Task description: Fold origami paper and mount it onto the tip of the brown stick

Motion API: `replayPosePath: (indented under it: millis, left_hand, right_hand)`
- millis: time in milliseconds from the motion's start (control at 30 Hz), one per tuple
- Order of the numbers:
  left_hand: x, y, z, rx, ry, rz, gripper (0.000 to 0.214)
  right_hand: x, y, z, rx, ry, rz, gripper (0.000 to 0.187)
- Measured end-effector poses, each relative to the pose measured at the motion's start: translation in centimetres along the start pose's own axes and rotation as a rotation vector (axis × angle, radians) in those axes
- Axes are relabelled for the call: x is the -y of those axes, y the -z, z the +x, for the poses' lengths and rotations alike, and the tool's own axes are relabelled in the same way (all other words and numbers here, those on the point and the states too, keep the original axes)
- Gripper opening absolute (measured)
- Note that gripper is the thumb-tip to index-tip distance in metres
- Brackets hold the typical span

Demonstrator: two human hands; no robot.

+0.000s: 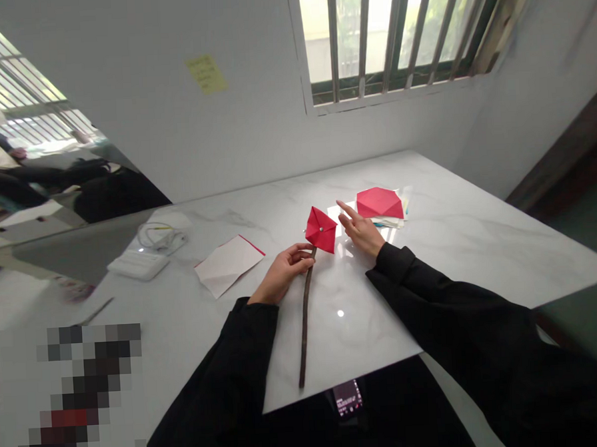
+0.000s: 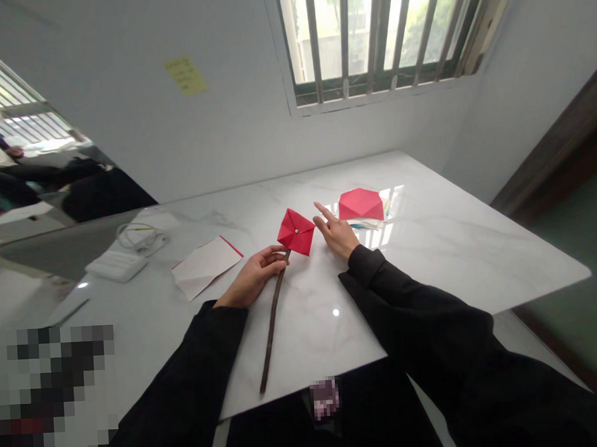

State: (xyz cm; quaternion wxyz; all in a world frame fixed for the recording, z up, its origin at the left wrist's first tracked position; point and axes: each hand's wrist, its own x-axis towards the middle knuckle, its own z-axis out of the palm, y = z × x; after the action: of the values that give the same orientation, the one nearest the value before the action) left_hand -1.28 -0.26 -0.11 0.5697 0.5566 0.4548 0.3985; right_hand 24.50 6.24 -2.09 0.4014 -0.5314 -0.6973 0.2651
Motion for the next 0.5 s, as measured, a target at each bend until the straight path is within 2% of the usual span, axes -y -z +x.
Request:
replayPosePath:
  millis: [200, 367, 500]
  left_hand:
    - [0.1, 0.0, 0.0, -0.009, -0.005, -0.024, 0.046]
    - [-0.2, -0.1, -0.2, -0.009, -0.002, -0.002, 0.046]
    - [-0.4, -0.2, -0.3, 0.044, 0.02, 0.032, 0.045]
  right_hand:
    - [-0.7, 0.2, 0.6, 0.077, -0.09, -0.141, 0.081]
    - [-0.2, 0.2, 0.2, -0.032, 0.0, -0.087, 0.06]
    - [0.7, 1.0, -0.3, -0.06, 0.102, -0.021, 0.075]
